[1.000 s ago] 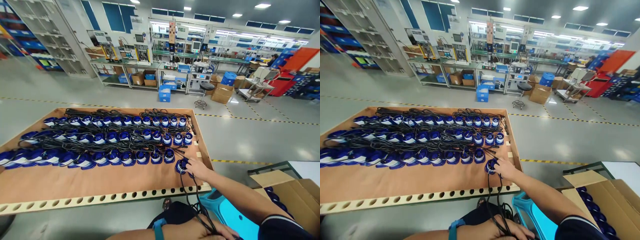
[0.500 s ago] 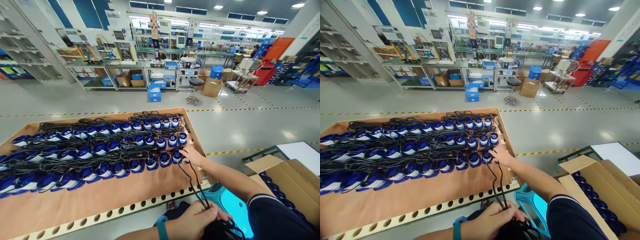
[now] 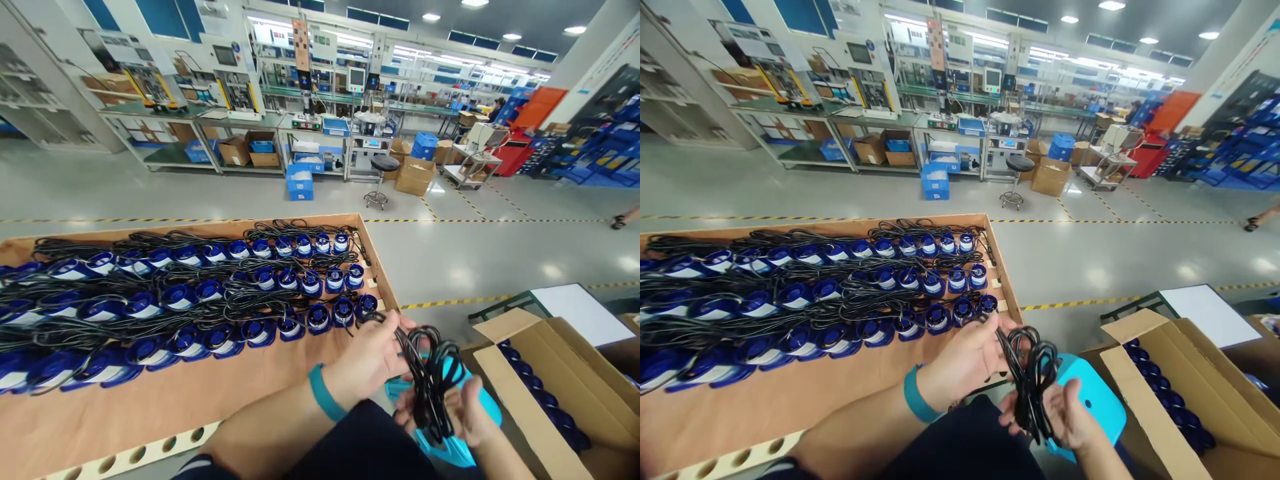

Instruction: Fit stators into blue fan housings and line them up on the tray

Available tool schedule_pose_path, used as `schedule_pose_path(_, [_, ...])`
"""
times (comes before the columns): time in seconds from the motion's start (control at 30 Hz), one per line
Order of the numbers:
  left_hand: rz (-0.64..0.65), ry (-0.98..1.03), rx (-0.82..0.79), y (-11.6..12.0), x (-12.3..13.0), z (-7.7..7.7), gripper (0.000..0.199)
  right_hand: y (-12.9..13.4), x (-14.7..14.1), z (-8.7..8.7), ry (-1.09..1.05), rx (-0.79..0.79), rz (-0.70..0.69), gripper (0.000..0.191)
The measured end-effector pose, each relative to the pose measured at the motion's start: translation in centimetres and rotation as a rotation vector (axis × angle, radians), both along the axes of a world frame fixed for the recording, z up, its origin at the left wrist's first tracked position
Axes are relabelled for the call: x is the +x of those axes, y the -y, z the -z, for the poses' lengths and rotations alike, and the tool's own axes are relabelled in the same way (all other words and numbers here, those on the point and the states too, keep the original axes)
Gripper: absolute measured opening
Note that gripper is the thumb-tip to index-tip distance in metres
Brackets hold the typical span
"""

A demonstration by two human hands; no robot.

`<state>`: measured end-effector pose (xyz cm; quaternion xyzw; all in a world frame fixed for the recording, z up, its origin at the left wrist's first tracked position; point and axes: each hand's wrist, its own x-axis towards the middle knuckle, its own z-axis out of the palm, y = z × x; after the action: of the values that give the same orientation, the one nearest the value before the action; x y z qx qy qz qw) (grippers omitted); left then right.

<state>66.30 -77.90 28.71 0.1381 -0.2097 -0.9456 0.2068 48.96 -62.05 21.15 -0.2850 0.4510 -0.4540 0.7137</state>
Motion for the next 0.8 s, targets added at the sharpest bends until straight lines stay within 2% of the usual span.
schedule_pose_path(0.03, [0.006,0.030,-0.015,1.1,-0.6,0.0,0.041,-0.9,1.1,-0.5,0.001,-0.001,-0.022,0.100])
schedule_pose_path(0.1, [0.031,0.096,-0.043,3.2,-1.8,0.2,0.041,-0.9,2.8,-2.0,-0.108,0.023,-0.030,0.078])
schedule_pose_path(0.17, [0.042,0.117,-0.086,4.9,-2.2,0.6,0.050,1.0,3.2,-4.1,-0.292,0.045,-0.012,0.054])
schedule_pose_path(0.23, [0.017,0.102,-0.223,5.6,-1.4,1.4,0.070,3.8,2.2,-6.4,-0.486,-0.008,0.034,0.048])
schedule_pose_path(0.27, [-0.024,0.111,-0.358,5.7,-0.6,2.0,0.079,5.3,1.3,-7.6,-0.578,-0.048,0.063,0.048])
schedule_pose_path(0.33, [-0.128,0.194,-0.796,5.1,1.3,3.9,0.086,8.5,-0.3,-9.8,-0.757,-0.115,0.132,0.047])
schedule_pose_path(0.37, [-0.194,0.271,-1.099,4.8,2.1,5.2,0.079,10.1,-1.0,-10.7,-0.843,-0.140,0.161,0.046])
schedule_pose_path(0.43, [-0.150,0.350,-1.752,4.3,3.0,8.2,0.072,13.4,-1.8,-12.2,-1.023,-0.195,0.181,0.043])
schedule_pose_path(0.47, [-0.120,0.402,-2.017,4.4,2.8,9.8,0.071,15.0,-1.9,-12.8,-1.122,-0.239,0.174,0.042])
schedule_pose_path(0.5, [-0.095,0.476,-2.215,4.7,2.4,11.4,0.074,16.6,-1.8,-13.3,-1.221,-0.294,0.150,0.041])
schedule_pose_path(0.53, [-0.091,0.572,-2.344,5.2,1.7,12.8,0.077,18.1,-1.5,-13.7,-1.309,-0.358,0.108,0.039])
schedule_pose_path(0.6, [-0.135,0.787,-2.433,6.6,0.1,15.0,0.084,21.1,-0.4,-14.0,-1.416,-0.489,-0.031,0.035])
schedule_pose_path(0.67, [-0.149,0.918,-2.422,8.2,-1.2,16.6,0.090,23.9,1.2,-13.6,-1.425,-0.619,-0.236,0.029])
schedule_pose_path(0.73, [-0.140,0.968,-2.380,9.2,-1.7,17.6,0.093,26.6,3.2,-12.3,-1.412,-0.734,-0.440,0.020])
schedule_pose_path(0.8, [-0.136,0.996,-2.309,9.6,-1.8,18.2,0.094,29.1,5.3,-10.2,-1.444,-0.805,-0.602,0.017])
